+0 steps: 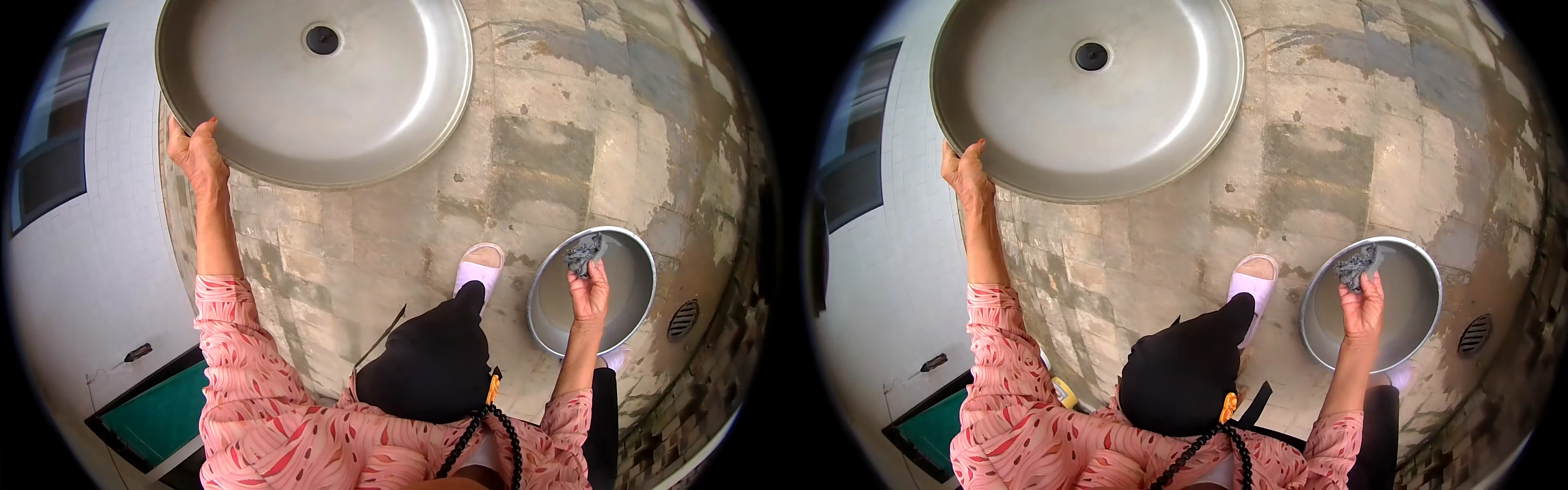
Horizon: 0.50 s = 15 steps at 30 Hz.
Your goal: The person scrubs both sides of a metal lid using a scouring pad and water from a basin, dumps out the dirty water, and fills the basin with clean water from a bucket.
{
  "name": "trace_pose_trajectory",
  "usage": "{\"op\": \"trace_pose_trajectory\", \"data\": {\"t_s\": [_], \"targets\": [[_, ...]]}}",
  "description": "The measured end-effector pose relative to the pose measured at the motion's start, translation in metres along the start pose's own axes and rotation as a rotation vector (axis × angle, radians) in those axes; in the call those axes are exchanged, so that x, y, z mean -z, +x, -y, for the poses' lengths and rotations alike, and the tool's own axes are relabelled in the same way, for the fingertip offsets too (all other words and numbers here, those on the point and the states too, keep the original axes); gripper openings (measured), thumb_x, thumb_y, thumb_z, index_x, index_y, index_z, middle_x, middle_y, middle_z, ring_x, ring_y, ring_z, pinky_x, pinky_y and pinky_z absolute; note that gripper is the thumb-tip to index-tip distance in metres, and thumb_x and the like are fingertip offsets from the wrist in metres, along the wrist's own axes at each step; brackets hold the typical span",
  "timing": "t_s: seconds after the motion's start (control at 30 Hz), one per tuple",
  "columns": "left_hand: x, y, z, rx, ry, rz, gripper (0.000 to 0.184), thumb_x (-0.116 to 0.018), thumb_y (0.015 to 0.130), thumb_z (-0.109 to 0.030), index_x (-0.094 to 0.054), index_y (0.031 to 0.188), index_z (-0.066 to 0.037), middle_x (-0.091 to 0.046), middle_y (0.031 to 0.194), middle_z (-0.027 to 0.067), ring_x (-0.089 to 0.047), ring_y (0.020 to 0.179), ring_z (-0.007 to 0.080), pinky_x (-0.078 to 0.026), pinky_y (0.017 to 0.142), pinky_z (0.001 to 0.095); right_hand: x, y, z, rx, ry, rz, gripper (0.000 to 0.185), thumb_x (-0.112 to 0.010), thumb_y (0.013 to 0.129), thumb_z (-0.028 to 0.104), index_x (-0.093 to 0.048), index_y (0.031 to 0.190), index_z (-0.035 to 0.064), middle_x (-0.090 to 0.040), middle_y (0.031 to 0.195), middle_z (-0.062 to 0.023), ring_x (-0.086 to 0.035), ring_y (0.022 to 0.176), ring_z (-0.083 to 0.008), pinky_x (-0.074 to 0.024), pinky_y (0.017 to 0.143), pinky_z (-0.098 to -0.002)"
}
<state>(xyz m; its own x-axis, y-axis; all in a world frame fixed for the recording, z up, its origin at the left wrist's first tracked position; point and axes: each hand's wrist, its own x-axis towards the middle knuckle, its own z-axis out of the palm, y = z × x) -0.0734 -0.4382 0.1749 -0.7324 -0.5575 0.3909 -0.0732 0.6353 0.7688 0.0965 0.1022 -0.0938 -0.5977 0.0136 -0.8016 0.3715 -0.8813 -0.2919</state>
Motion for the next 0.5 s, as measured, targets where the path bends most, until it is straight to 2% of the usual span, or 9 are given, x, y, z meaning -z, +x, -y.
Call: {"op": "trace_pose_trajectory", "data": {"t_s": [0.03, 0.2, 0.27, 0.33, 0.4, 0.47, 0.5], "targets": [[0.001, -0.005, -0.004, 0.016, -0.008, -0.003, 0.030, -0.051, 0.075, 0.012, -0.060, 0.102, 0.002, -0.061, 0.093, 0.0048, -0.059, 0.081, 0.0134, -0.049, 0.073, 0.0264, -0.007, 0.001, -0.004, -0.001, -0.025, -0.013, 0.041, -0.057, 0.087, -0.004, -0.048, 0.125, 0.0056, -0.061, 0.113, -0.0108, -0.061, 0.101, -0.0259, -0.0514, 0.081, -0.0427], [0.014, -0.042, -0.029, 0.084, -0.002, 0.022, 0.036, -0.051, 0.076, 0.013, -0.058, 0.110, 0.002, -0.061, 0.096, 0.0060, -0.060, 0.083, 0.0140, -0.051, 0.075, 0.0268, -0.117, 0.007, -0.040, -0.061, -0.237, 0.136, 0.042, -0.055, 0.087, -0.005, -0.048, 0.126, 0.0097, -0.061, 0.111, -0.0096, -0.062, 0.097, -0.0247, -0.0530, 0.076, -0.0451], [0.021, -0.066, -0.047, 0.123, 0.026, 0.040, 0.038, -0.051, 0.076, 0.013, -0.057, 0.112, 0.002, -0.061, 0.098, 0.0065, -0.060, 0.085, 0.0140, -0.050, 0.077, 0.0270, -0.170, 0.015, -0.066, -0.055, -0.328, 0.165, 0.044, -0.056, 0.087, -0.005, -0.047, 0.128, 0.0093, -0.062, 0.109, -0.0095, -0.063, 0.094, -0.0220, -0.0533, 0.077, -0.0427], [0.025, -0.086, -0.058, 0.134, 0.017, 0.056, 0.040, -0.052, 0.076, 0.011, -0.056, 0.115, 0.002, -0.061, 0.099, 0.0068, -0.060, 0.086, 0.0143, -0.050, 0.079, 0.0274, -0.213, 0.041, -0.096, 0.016, -0.381, 0.319, 0.039, -0.058, 0.086, -0.004, -0.054, 0.122, 0.0083, -0.063, 0.105, -0.0093, -0.064, 0.091, -0.0194, -0.0530, 0.077, -0.0365], [0.032, -0.102, -0.061, 0.147, 0.014, 0.063, 0.041, -0.054, 0.077, 0.010, -0.055, 0.117, 0.002, -0.061, 0.100, 0.0073, -0.060, 0.087, 0.0149, -0.050, 0.080, 0.0281, -0.253, 0.069, -0.116, 0.190, -0.588, 0.380, 0.030, -0.058, 0.084, -0.004, -0.061, 0.113, 0.0032, -0.065, 0.100, -0.0093, -0.065, 0.086, -0.0193, -0.0527, 0.076, -0.0326], [0.039, -0.116, -0.056, 0.176, 0.009, 0.065, 0.042, -0.056, 0.077, 0.008, -0.054, 0.118, 0.001, -0.061, 0.100, 0.0078, -0.061, 0.087, 0.0156, -0.050, 0.080, 0.0291, -0.282, 0.098, -0.135, 0.455, -0.965, 0.320, 0.025, -0.057, 0.081, -0.006, -0.063, 0.106, -0.0023, -0.067, 0.102, -0.0133, -0.064, 0.094, -0.0252, -0.0513, 0.083, -0.0341], [0.039, -0.124, -0.057, 0.183, 0.023, 0.055, 0.043, -0.057, 0.076, 0.008, -0.053, 0.119, 0.001, -0.061, 0.100, 0.0081, -0.061, 0.087, 0.0161, -0.050, 0.080, 0.0294, -0.284, 0.113, -0.156, 0.448, -1.016, 0.309, 0.028, -0.057, 0.082, -0.005, -0.061, 0.109, -0.0036, -0.064, 0.109, -0.0158, -0.062, 0.101, -0.0290, -0.0495, 0.088, -0.0351]]}}
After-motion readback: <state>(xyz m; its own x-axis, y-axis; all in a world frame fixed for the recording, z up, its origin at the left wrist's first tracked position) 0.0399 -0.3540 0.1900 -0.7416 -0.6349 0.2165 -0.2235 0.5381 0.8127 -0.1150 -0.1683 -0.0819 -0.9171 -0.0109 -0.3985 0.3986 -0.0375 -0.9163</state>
